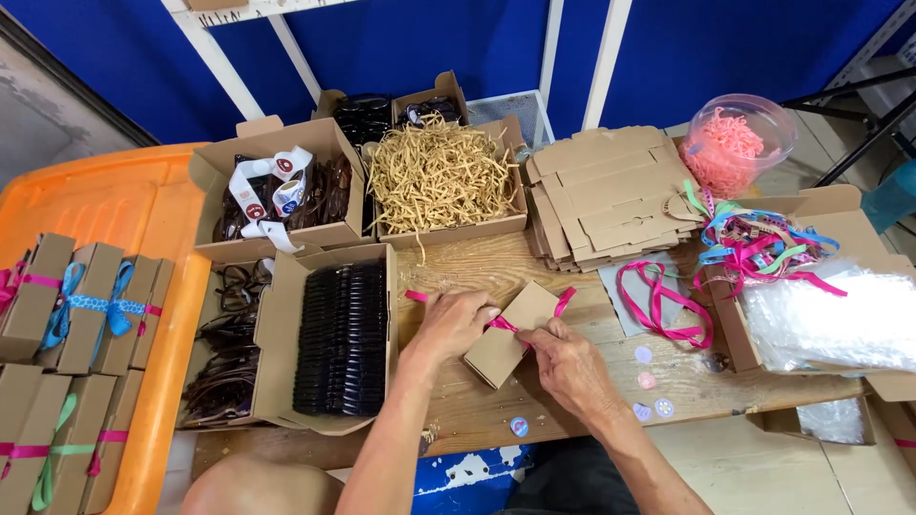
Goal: The person sits on the floor and ties a pink ribbon around a small cardboard box. They then pick up a small sticker and place it on the box before moving it to a shelf.
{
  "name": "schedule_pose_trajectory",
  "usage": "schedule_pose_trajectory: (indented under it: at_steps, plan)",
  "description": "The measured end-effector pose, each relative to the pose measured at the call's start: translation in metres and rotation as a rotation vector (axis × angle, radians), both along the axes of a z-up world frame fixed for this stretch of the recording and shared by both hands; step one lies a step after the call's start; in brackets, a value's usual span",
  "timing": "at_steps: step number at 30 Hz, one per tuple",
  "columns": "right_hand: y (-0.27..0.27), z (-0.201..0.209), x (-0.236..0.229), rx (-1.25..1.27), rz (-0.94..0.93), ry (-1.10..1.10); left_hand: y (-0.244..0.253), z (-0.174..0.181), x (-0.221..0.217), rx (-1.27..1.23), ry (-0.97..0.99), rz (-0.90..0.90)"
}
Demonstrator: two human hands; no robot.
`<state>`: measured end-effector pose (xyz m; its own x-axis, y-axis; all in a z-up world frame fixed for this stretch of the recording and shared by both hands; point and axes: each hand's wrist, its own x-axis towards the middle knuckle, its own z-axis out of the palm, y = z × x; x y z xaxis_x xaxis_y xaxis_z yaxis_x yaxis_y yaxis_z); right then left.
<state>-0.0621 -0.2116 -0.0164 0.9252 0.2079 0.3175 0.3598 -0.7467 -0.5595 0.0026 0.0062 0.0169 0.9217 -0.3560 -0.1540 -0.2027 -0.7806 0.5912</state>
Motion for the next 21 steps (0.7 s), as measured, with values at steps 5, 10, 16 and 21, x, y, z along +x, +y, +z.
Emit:
schedule_pose_trajectory:
  at_steps: [5,10,16,21]
  plan:
    - [-0.001,-0.003,0.003,0.046,0.015,0.02,0.008,0.015,0.001,-0.034,0.054,-0.049]
    - [-0.006,0.004,0.01,0.051,0.074,0.04,0.007,-0.022,0.013,0.001,-0.001,-0.056]
    - [-0.003,0.041,0.006,0.019,0.124,0.086,0.009,-0.036,0.017,-0.03,-0.029,-0.04]
    - [-0.008,0.033,0.011,-0.024,0.155,0.122,0.007,-0.029,0.019,-0.064,-0.042,-0.083]
